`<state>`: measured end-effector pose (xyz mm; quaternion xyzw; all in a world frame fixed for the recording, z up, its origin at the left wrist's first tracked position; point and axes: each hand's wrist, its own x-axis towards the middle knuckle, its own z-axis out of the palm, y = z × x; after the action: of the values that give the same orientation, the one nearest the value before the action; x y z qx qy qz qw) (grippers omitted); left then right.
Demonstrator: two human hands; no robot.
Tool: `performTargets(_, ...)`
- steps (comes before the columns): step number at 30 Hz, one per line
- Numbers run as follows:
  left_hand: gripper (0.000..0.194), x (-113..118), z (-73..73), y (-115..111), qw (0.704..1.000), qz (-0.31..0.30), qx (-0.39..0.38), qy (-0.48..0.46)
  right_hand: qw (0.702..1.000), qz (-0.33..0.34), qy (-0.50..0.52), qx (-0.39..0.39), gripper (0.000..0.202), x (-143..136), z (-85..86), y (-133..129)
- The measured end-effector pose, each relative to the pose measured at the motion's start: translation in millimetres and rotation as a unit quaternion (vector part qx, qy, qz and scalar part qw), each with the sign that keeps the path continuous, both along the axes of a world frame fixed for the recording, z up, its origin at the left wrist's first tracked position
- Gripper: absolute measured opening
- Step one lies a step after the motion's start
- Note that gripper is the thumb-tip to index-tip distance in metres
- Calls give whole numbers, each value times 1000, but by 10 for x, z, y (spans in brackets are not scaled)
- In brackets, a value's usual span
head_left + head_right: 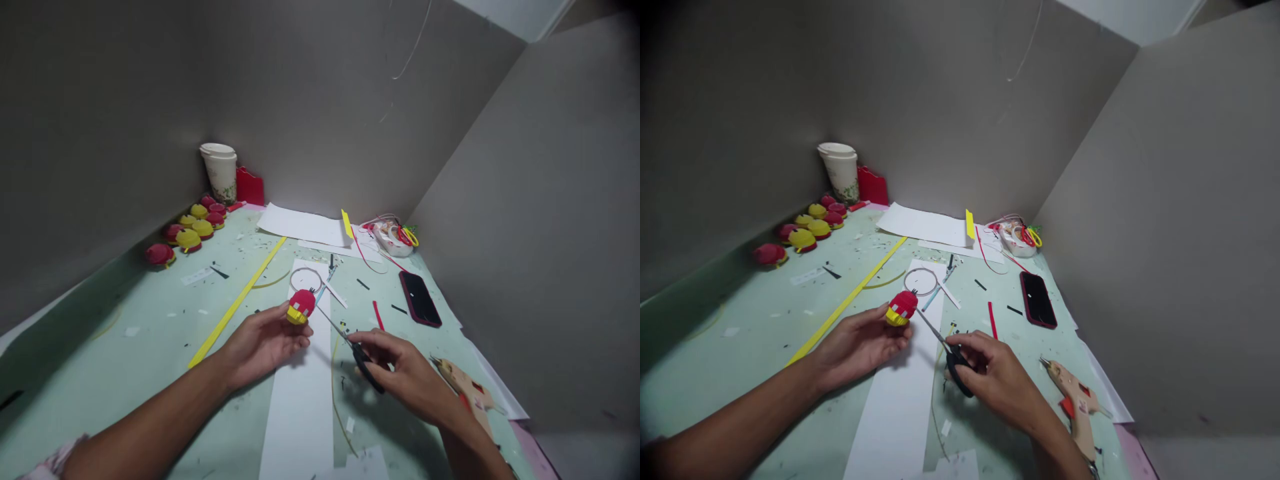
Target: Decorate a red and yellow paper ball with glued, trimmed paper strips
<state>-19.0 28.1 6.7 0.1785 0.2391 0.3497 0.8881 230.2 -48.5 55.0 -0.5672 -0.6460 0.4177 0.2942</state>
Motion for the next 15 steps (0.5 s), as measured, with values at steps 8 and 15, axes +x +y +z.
performTargets(8,27,0,12,8,1000,-19,6,-10,999,19,37,-18,35,-51,-32,-6)
performTargets(15,26,11,56,-32,1000,-22,17,1,999,33,20,-16,35,-71,2,-15)
